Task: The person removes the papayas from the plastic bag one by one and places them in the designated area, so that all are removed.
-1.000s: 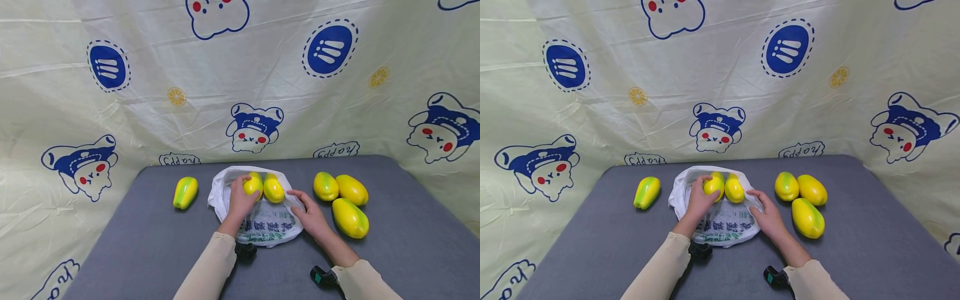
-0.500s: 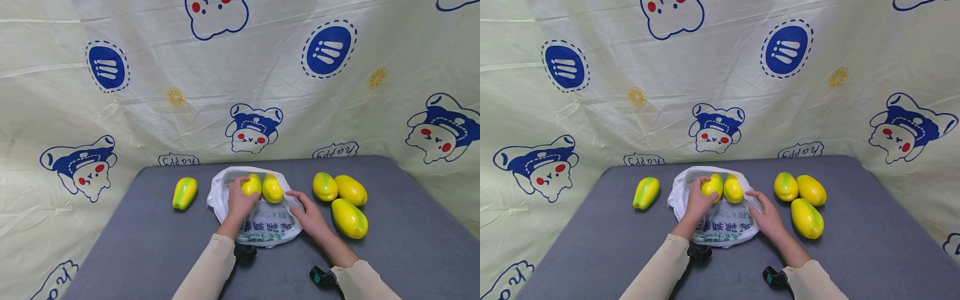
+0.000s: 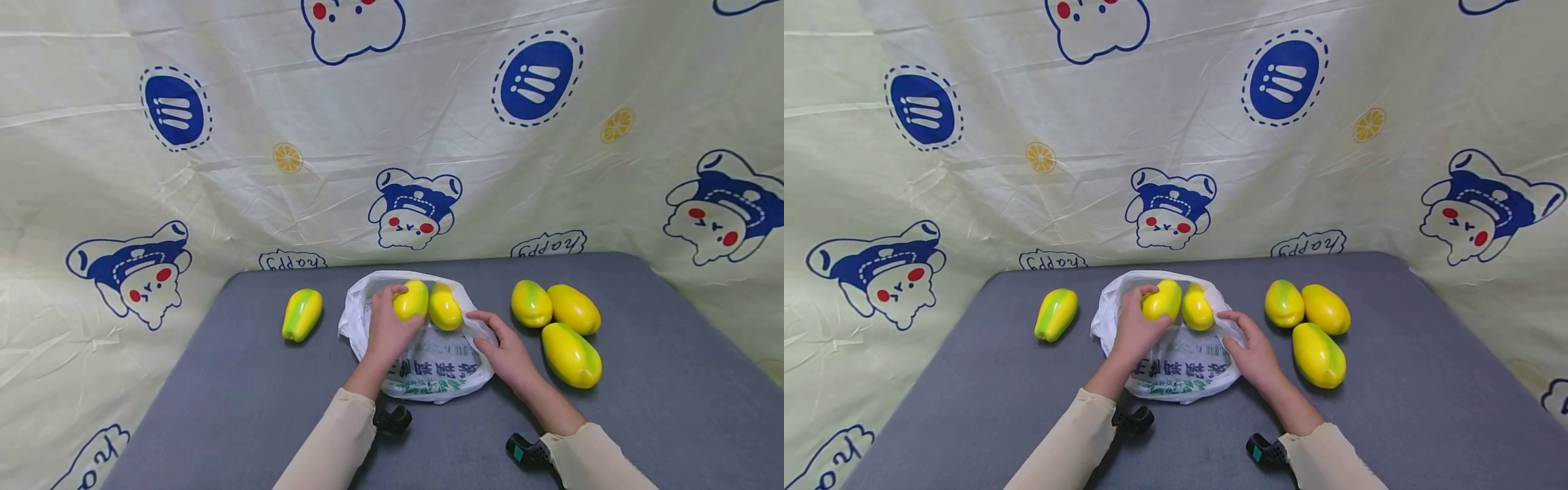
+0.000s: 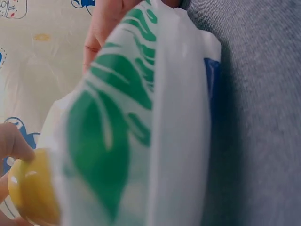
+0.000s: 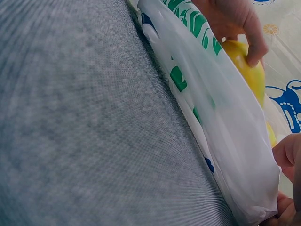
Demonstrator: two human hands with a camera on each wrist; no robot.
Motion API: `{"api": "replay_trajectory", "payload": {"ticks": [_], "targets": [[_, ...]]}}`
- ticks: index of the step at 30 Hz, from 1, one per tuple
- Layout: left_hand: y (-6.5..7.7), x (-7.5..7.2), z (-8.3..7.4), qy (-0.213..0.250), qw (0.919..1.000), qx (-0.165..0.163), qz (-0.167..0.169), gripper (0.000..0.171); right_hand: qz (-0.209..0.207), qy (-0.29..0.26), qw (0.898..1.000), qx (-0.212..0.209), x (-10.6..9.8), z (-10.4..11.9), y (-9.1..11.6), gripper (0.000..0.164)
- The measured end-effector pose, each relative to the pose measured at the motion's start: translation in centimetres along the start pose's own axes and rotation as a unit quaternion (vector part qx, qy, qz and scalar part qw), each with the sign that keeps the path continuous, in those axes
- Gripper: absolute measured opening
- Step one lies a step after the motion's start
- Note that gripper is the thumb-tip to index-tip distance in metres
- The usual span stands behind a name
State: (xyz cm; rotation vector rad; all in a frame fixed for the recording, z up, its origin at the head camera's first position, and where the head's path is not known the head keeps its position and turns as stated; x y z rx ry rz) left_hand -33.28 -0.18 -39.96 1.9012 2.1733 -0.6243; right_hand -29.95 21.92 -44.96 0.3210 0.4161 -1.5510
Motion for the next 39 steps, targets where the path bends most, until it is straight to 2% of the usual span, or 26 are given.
{"api": "replay_trajectory", "payload": {"ticks": [8,12,17,22,26,33,39], "targets": [[0.3,-2.8,-1.3,0.02,0.998,0.058,-0.014,0.052,0.003,0.005,1.0,0.001,0.0,0.0,0.0,0.042],[0.1,-4.5,-1.5,0.036,0.9973,0.058,-0.027,0.054,0.002,0.007,1.0,0.002,0.0,0.0,0.0,0.042],[-0.6,-6.7,-1.1,0.051,0.9958,0.05,-0.057,0.054,0.004,0.006,1.0,-0.001,0.1,0.1,0.1,0.042],[-1.2,-9.0,0.1,0.056,0.993,0.032,-0.1,0.055,0.003,0.01,1.0,-0.005,0.1,0.1,0.0,0.042],[-1.4,-10.2,1.5,0.053,0.9912,0.016,-0.12,0.055,0.004,0.013,1.0,-0.005,0.1,0.1,0.0,0.042],[-1.5,-11.6,3.2,0.035,0.9884,0.009,-0.147,0.053,0.006,0.014,1.0,-0.002,0.1,0.2,-0.1,0.042],[-1.7,-12.2,5.0,0.017,0.987,-0.012,-0.159,0.055,0.007,0.012,1.0,0.0,0.1,0.2,-0.1,0.041]]}}
Point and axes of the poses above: each hand's wrist, its own y-axis away from the middle knuckle, its own x-axis out of the palm, z = x × y, the point moved 7 cm from there along -y, towards the middle knuckle, and after that the axes turned 2 degrees about -z, right-handed, at the moved point
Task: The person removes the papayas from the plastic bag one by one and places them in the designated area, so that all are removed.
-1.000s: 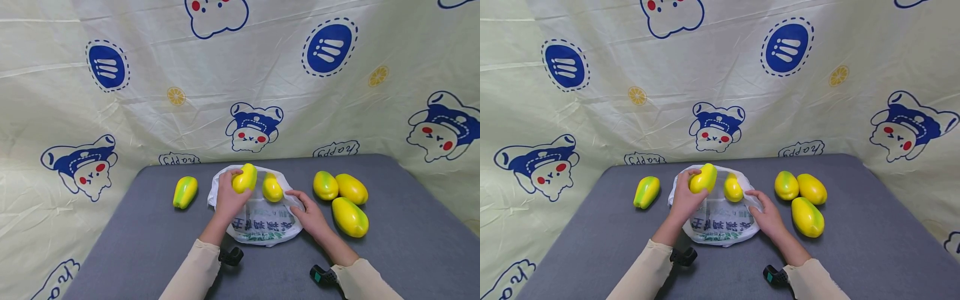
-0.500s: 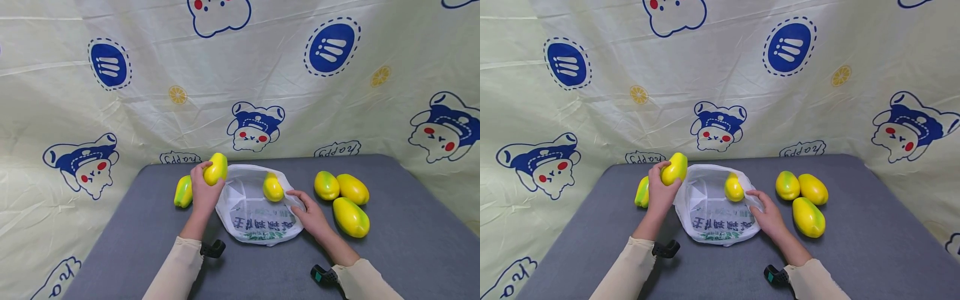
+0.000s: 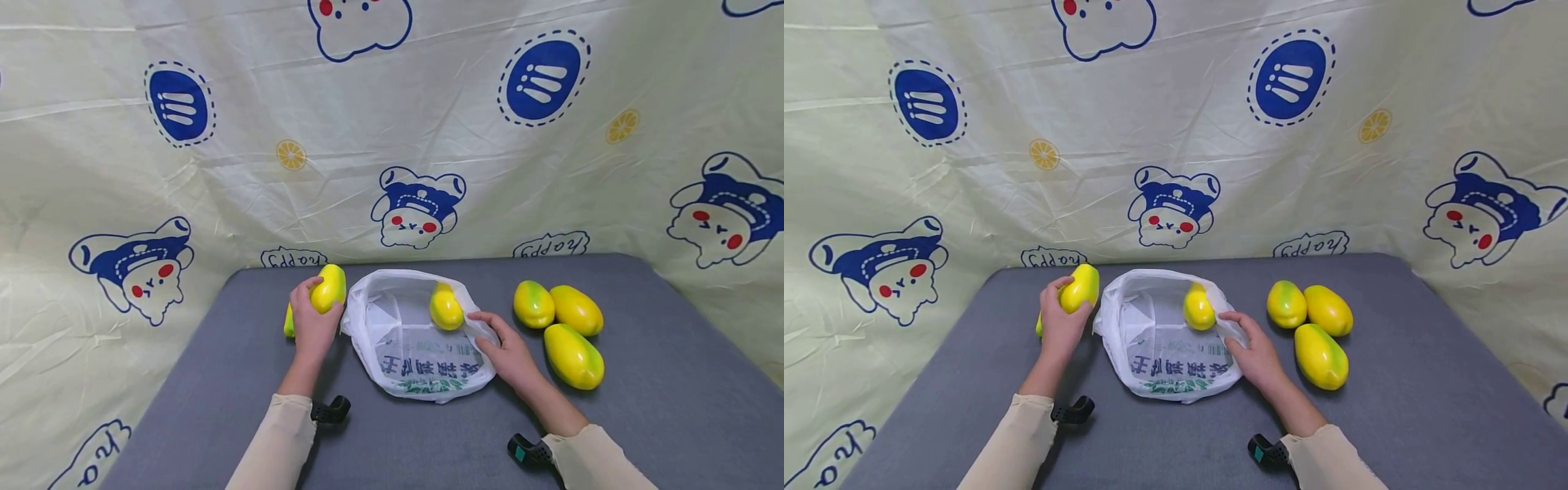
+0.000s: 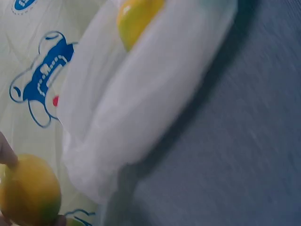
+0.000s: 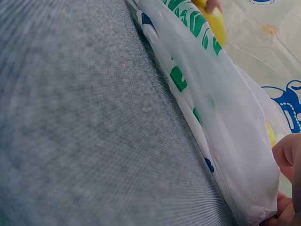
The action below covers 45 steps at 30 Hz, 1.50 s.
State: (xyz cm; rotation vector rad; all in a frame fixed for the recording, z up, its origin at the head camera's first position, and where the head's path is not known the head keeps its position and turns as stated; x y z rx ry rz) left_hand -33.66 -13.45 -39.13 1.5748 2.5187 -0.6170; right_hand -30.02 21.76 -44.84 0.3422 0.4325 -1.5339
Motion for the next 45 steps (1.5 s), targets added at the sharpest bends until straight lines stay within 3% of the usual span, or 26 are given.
{"api": "replay_trajectory", "payload": {"ticks": [3,11,18,26,35,45], "targets": [[0.0,-0.1,0.3,-0.001,0.9999,0.011,0.0,0.054,0.0,-0.001,1.0,0.002,0.0,0.0,0.0,0.041],[0.0,0.1,0.4,-0.009,0.9962,0.086,0.004,0.051,0.0,0.0,1.0,0.002,-0.1,0.0,0.2,0.041],[0.0,0.5,1.0,-0.042,0.9927,0.11,0.026,0.05,0.001,0.008,1.0,0.0,0.0,0.1,0.1,0.041],[0.2,0.7,1.2,-0.064,0.9907,0.113,0.039,0.05,0.002,0.01,1.0,-0.011,0.1,0.1,0.0,0.041],[0.0,0.6,1.6,-0.131,0.9828,0.12,0.052,0.05,0.008,0.013,1.0,-0.005,0.1,-0.2,0.0,0.04],[-0.2,0.7,2.3,-0.111,0.9869,0.094,0.07,0.051,0.011,0.014,1.0,-0.006,0.1,-0.1,0.0,0.04]]}}
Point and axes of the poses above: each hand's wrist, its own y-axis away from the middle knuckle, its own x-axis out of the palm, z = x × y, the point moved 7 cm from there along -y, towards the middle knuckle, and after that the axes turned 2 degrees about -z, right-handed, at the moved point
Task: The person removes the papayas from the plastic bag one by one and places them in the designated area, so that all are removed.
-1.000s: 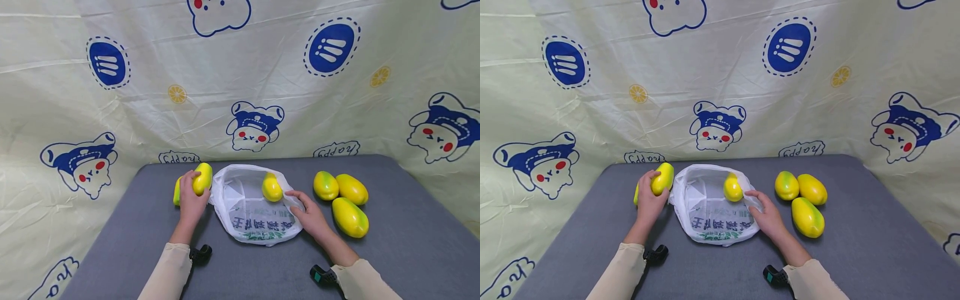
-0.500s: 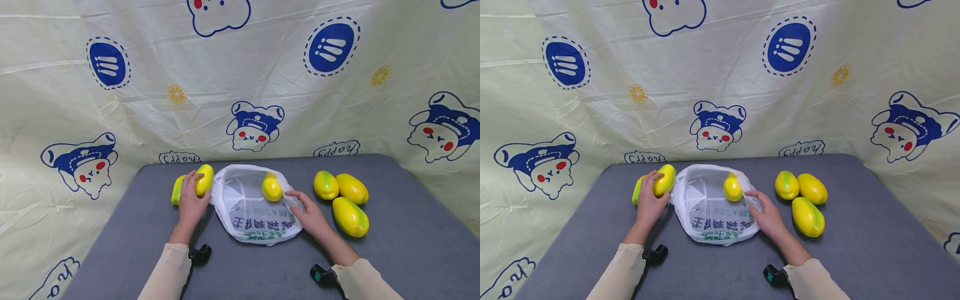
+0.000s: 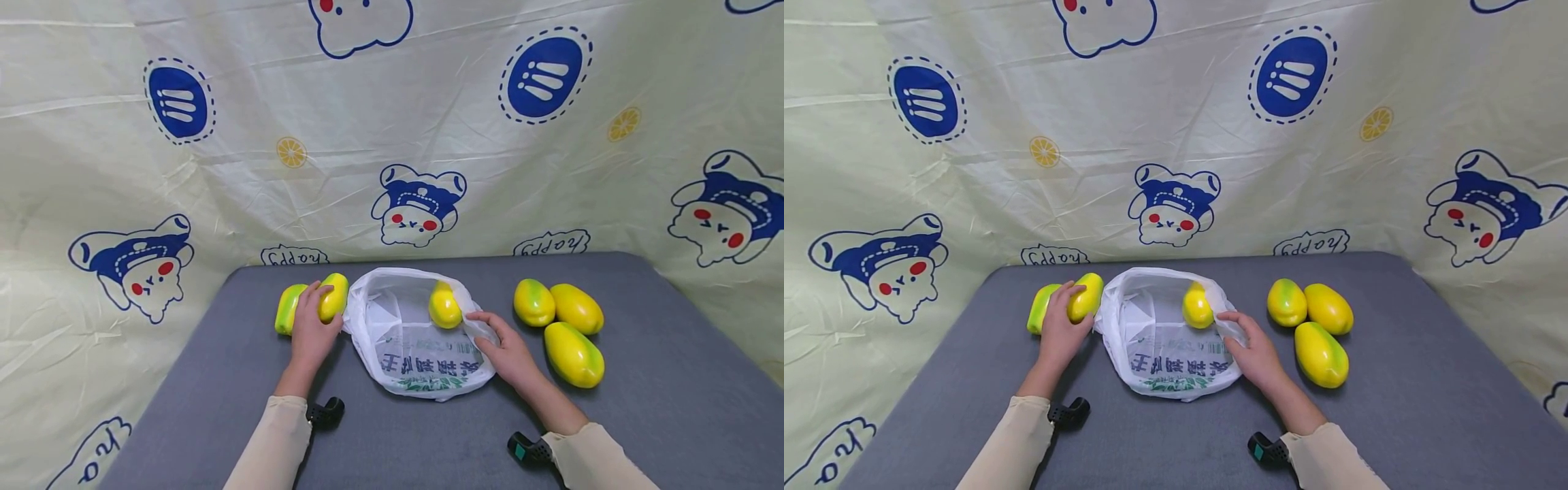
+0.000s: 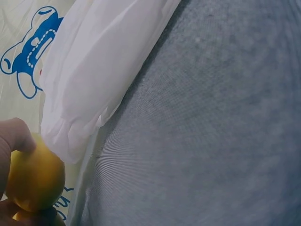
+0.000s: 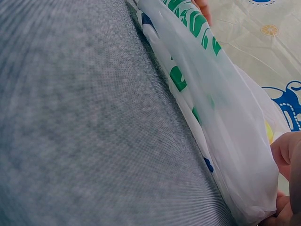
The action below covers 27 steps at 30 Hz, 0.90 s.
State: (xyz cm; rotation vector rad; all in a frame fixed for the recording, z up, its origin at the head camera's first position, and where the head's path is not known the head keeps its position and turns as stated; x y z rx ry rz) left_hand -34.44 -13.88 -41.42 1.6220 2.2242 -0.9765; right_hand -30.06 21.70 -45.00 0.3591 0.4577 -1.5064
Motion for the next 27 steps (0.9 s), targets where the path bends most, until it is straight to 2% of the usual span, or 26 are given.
{"api": "replay_trajectory", "payload": {"ticks": [13,20,27], "targets": [[0.0,0.5,0.8,-0.014,0.9997,-0.013,0.017,0.053,0.0,0.004,1.0,0.003,0.0,0.0,0.0,0.04],[0.0,-0.1,1.3,0.008,0.9996,-0.026,-0.006,0.058,0.0,0.007,1.0,-0.006,0.1,0.0,0.0,0.04],[0.0,-0.4,1.1,0.005,0.9995,-0.025,-0.019,0.058,0.0,0.007,1.0,-0.008,0.1,0.0,0.0,0.04]]}}
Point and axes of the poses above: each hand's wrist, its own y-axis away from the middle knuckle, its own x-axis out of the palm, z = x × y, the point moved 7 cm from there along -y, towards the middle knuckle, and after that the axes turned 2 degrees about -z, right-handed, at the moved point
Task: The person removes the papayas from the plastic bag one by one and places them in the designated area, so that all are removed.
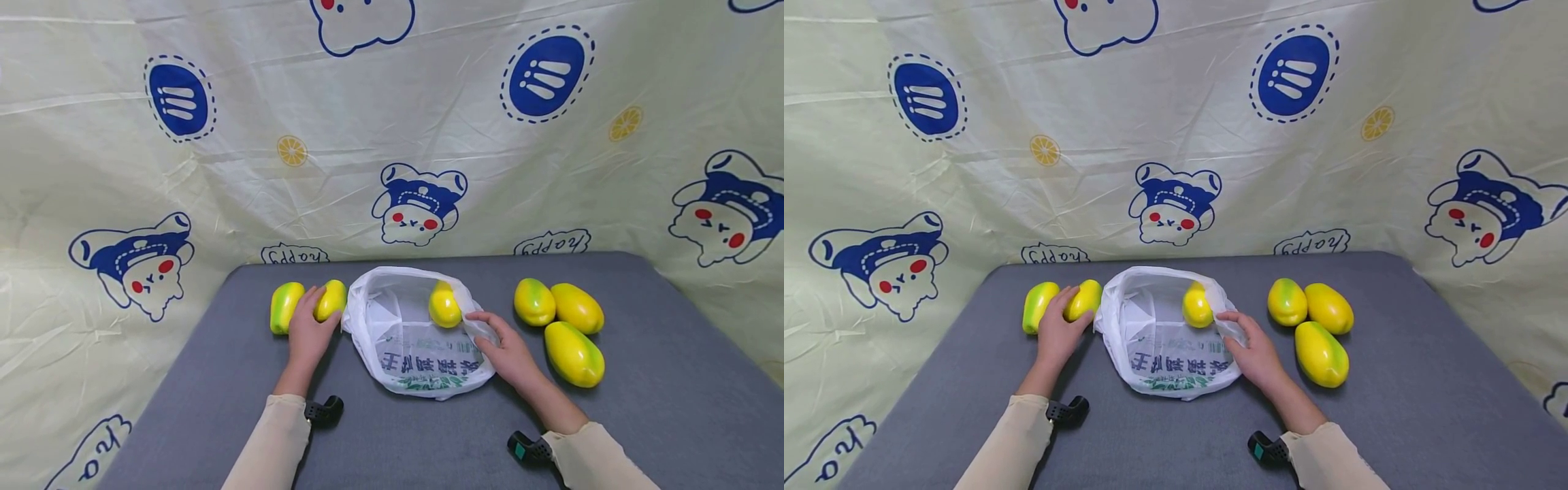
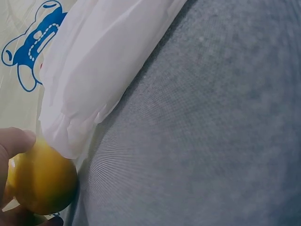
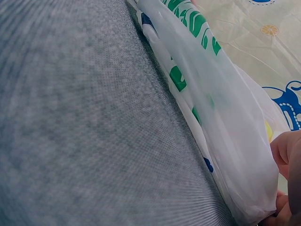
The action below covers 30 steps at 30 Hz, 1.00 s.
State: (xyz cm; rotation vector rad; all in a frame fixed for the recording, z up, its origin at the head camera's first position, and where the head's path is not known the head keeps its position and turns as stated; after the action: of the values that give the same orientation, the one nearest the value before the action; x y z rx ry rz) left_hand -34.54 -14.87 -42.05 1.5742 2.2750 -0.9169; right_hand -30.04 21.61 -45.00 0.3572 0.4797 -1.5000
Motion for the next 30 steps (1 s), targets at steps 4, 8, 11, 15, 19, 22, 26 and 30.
{"api": "replay_trajectory", "payload": {"ticks": [4,8,11,15,19,22,26,30], "targets": [[0.0,-0.1,-0.2,0.004,1.0,-0.003,-0.002,0.058,-0.001,0.0,1.0,-0.001,0.0,0.1,0.0,0.04],[0.0,-0.3,-0.3,0.0,1.0,-0.008,-0.003,0.058,0.003,0.0,1.0,0.002,0.1,0.1,0.0,0.04],[0.0,-0.4,-0.6,-0.01,0.9999,-0.004,-0.003,0.056,0.004,0.0,1.0,0.004,0.2,0.0,0.0,0.04],[-0.2,-0.6,-1.5,-0.037,0.9992,0.012,-0.005,0.052,0.0,-0.001,1.0,0.003,0.0,0.0,0.1,0.04],[-0.2,-0.9,-2.5,-0.063,0.9977,0.02,-0.014,0.045,-0.003,-0.001,1.0,0.001,-0.2,0.1,0.1,0.041],[-0.1,-1.1,-3.3,-0.057,0.9978,0.025,-0.024,0.039,-0.005,0.0,1.0,0.002,-0.2,0.1,0.1,0.041],[0.2,-1.1,-4.6,-0.024,0.9983,0.043,-0.033,0.033,-0.01,-0.004,1.0,0.003,-0.3,0.1,0.1,0.043],[0.4,-0.7,-5.6,0.005,0.9983,0.052,-0.026,0.03,-0.013,-0.011,1.0,0.001,-0.2,0.2,0.1,0.044]]}}
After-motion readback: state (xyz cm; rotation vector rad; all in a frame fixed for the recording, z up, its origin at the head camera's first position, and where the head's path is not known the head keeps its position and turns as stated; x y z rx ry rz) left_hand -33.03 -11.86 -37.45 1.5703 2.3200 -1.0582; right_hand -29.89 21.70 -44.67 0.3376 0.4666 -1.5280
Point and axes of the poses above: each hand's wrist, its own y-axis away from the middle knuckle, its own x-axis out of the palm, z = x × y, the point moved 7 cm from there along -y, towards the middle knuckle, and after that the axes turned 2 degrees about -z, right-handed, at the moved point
